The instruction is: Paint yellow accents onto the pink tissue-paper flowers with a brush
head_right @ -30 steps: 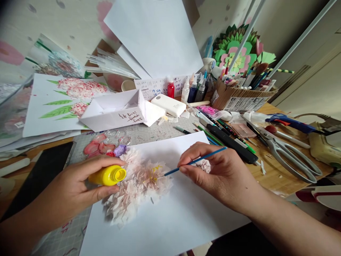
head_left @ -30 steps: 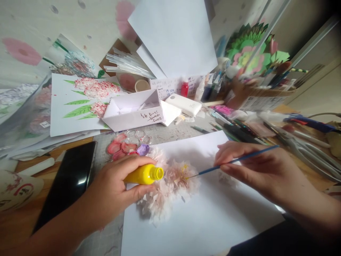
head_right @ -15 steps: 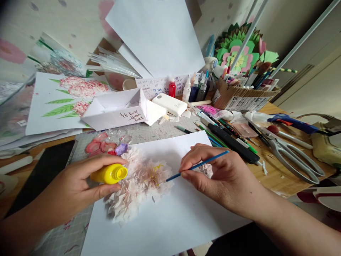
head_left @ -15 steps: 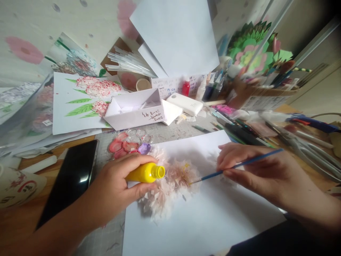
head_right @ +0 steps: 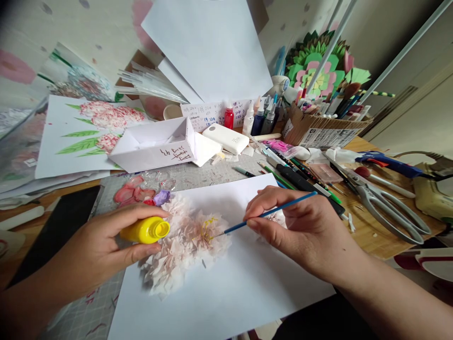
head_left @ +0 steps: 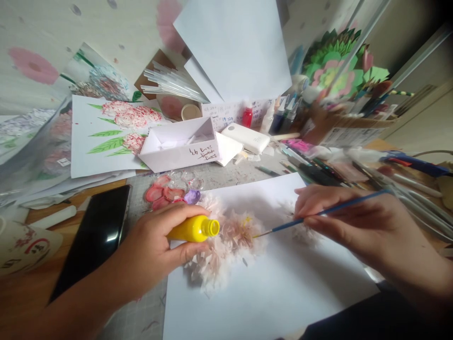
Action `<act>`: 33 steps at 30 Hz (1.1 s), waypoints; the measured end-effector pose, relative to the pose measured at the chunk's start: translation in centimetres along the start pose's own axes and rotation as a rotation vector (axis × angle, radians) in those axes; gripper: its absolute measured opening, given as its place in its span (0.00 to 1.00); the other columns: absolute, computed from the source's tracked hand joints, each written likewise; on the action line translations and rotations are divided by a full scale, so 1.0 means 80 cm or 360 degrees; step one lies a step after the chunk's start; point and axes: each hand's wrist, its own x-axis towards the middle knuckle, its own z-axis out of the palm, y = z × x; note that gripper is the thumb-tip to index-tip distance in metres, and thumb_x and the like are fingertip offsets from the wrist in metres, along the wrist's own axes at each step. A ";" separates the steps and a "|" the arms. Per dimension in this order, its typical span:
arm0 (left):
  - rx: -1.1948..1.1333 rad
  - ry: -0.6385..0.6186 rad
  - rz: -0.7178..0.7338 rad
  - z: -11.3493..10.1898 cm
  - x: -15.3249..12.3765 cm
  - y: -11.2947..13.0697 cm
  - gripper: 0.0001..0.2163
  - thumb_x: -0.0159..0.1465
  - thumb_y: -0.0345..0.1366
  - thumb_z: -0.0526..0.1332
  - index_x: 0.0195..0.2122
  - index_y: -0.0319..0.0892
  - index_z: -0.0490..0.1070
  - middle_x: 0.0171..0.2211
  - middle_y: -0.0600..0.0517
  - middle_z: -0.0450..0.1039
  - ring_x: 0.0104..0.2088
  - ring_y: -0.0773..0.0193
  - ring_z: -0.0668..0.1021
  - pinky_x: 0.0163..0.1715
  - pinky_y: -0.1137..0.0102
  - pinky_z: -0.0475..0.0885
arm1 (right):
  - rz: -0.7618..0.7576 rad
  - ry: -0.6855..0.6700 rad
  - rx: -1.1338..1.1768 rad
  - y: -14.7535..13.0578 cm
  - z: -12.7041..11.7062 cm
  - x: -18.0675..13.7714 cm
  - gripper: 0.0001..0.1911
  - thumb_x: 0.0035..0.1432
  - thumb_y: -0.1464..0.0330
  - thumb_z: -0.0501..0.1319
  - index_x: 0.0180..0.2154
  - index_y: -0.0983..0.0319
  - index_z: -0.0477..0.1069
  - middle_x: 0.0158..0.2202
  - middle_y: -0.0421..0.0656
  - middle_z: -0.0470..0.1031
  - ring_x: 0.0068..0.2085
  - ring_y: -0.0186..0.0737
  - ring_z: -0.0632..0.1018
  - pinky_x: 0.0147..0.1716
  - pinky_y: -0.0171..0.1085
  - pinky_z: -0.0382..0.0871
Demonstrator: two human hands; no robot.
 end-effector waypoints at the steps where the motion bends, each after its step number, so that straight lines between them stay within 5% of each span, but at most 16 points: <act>1: 0.0009 0.0004 0.0005 0.000 0.000 -0.001 0.16 0.57 0.46 0.69 0.46 0.54 0.76 0.40 0.58 0.82 0.37 0.62 0.82 0.39 0.73 0.75 | 0.0008 0.0025 -0.0003 0.000 -0.001 0.000 0.05 0.52 0.67 0.71 0.31 0.50 0.80 0.30 0.38 0.83 0.34 0.40 0.82 0.32 0.36 0.77; 33: 0.0094 -0.0025 -0.0026 -0.001 -0.001 -0.006 0.16 0.57 0.51 0.68 0.45 0.54 0.76 0.40 0.57 0.82 0.38 0.60 0.83 0.37 0.75 0.75 | 0.0068 -0.0141 -0.0074 0.003 -0.004 0.002 0.02 0.52 0.67 0.71 0.31 0.57 0.79 0.30 0.42 0.82 0.36 0.43 0.82 0.34 0.36 0.75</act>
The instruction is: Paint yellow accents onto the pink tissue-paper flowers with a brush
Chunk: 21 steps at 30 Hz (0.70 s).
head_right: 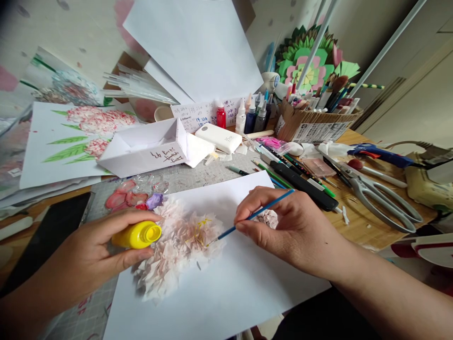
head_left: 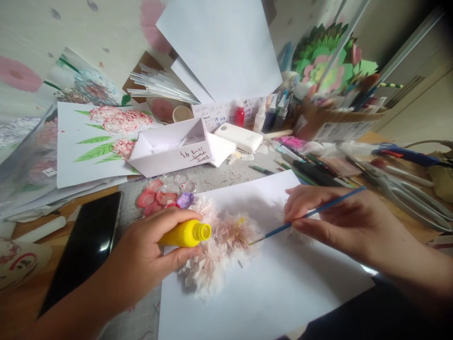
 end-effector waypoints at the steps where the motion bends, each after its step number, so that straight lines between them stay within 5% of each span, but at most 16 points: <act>1: 0.0003 0.0000 -0.0002 0.000 0.000 0.000 0.16 0.57 0.50 0.68 0.45 0.54 0.76 0.40 0.57 0.82 0.38 0.61 0.83 0.37 0.75 0.75 | 0.0001 -0.0004 0.0010 0.000 0.001 0.000 0.02 0.53 0.68 0.70 0.31 0.58 0.79 0.30 0.42 0.82 0.36 0.43 0.82 0.35 0.37 0.75; 21: 0.0032 0.0020 0.0070 0.001 0.001 0.000 0.15 0.58 0.51 0.67 0.44 0.56 0.75 0.40 0.60 0.82 0.38 0.63 0.83 0.38 0.77 0.74 | -0.0090 0.0119 -0.0113 0.005 0.002 0.001 0.03 0.56 0.64 0.69 0.30 0.53 0.78 0.30 0.38 0.82 0.32 0.39 0.82 0.31 0.34 0.76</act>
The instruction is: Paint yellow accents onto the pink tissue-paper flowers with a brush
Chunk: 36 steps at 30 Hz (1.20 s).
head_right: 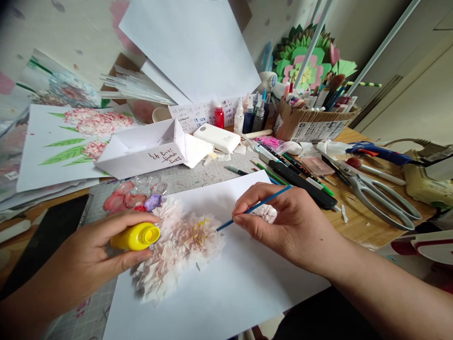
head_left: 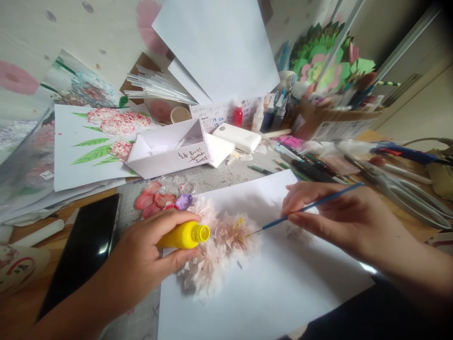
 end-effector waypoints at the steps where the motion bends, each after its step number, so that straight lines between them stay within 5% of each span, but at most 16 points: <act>1: -0.0003 0.0000 0.0001 0.000 0.000 0.000 0.15 0.58 0.51 0.67 0.44 0.56 0.75 0.40 0.60 0.82 0.38 0.63 0.83 0.38 0.77 0.74 | 0.0004 -0.0017 0.0007 -0.001 0.000 0.000 0.02 0.55 0.64 0.68 0.30 0.53 0.78 0.30 0.38 0.82 0.33 0.39 0.82 0.32 0.34 0.76; 36: -0.0028 0.0007 -0.0045 0.001 -0.002 0.001 0.16 0.58 0.51 0.67 0.45 0.52 0.76 0.40 0.55 0.82 0.38 0.59 0.83 0.38 0.73 0.76 | 0.0006 0.0119 -0.0080 -0.003 0.002 0.001 0.03 0.54 0.63 0.69 0.28 0.53 0.80 0.30 0.39 0.83 0.31 0.40 0.83 0.25 0.32 0.76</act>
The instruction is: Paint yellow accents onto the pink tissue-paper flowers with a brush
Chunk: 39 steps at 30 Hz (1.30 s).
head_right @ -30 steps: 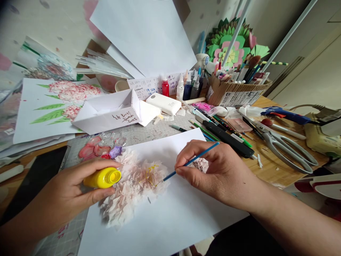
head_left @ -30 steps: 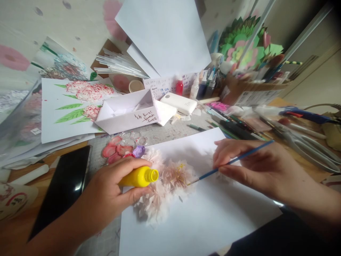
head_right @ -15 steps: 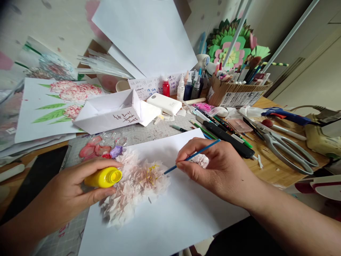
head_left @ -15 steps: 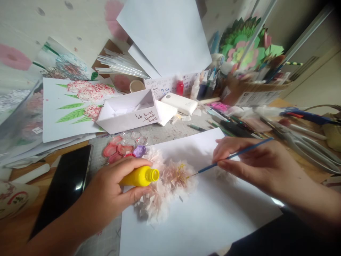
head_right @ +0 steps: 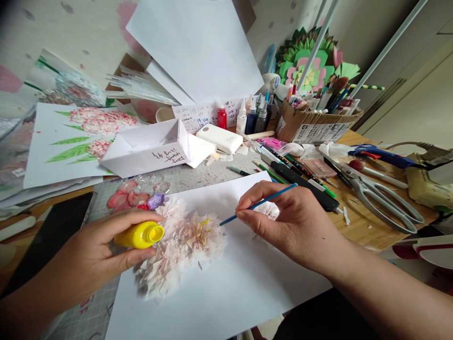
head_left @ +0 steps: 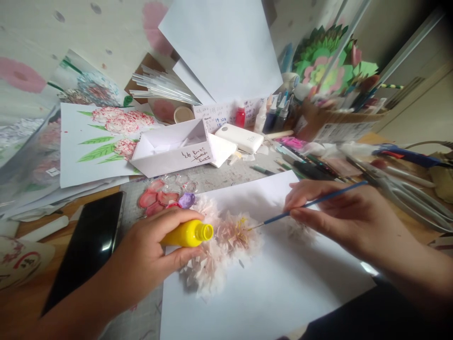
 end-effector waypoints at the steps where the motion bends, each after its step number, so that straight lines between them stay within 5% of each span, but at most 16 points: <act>1: 0.0001 -0.0006 0.0006 0.000 0.001 0.001 0.16 0.58 0.51 0.67 0.45 0.52 0.76 0.40 0.55 0.82 0.38 0.60 0.83 0.38 0.73 0.76 | 0.0011 -0.0005 0.0008 0.000 0.000 0.000 0.03 0.53 0.64 0.70 0.28 0.53 0.80 0.30 0.39 0.83 0.31 0.40 0.83 0.25 0.33 0.76; 25: 0.0015 0.0005 0.0041 -0.002 0.001 0.003 0.17 0.57 0.51 0.68 0.45 0.52 0.77 0.39 0.55 0.83 0.36 0.60 0.83 0.38 0.74 0.76 | 0.0041 -0.0007 -0.0006 -0.003 0.006 0.005 0.11 0.52 0.62 0.70 0.20 0.54 0.77 0.29 0.40 0.83 0.29 0.42 0.82 0.21 0.34 0.74; 31: 0.0002 -0.0002 0.0034 0.000 0.001 0.002 0.17 0.58 0.51 0.67 0.45 0.51 0.77 0.41 0.54 0.82 0.38 0.60 0.83 0.39 0.74 0.76 | 0.0010 -0.0052 -0.0002 -0.003 0.006 0.006 0.05 0.53 0.63 0.69 0.27 0.55 0.80 0.28 0.41 0.83 0.29 0.41 0.83 0.26 0.34 0.77; 39: -0.0003 0.0016 0.0069 -0.001 0.001 0.000 0.16 0.57 0.49 0.68 0.45 0.53 0.76 0.40 0.57 0.82 0.37 0.62 0.82 0.38 0.76 0.75 | 0.0039 -0.0011 -0.0041 0.001 0.007 0.003 0.12 0.53 0.62 0.70 0.20 0.54 0.77 0.29 0.39 0.83 0.30 0.42 0.83 0.23 0.34 0.74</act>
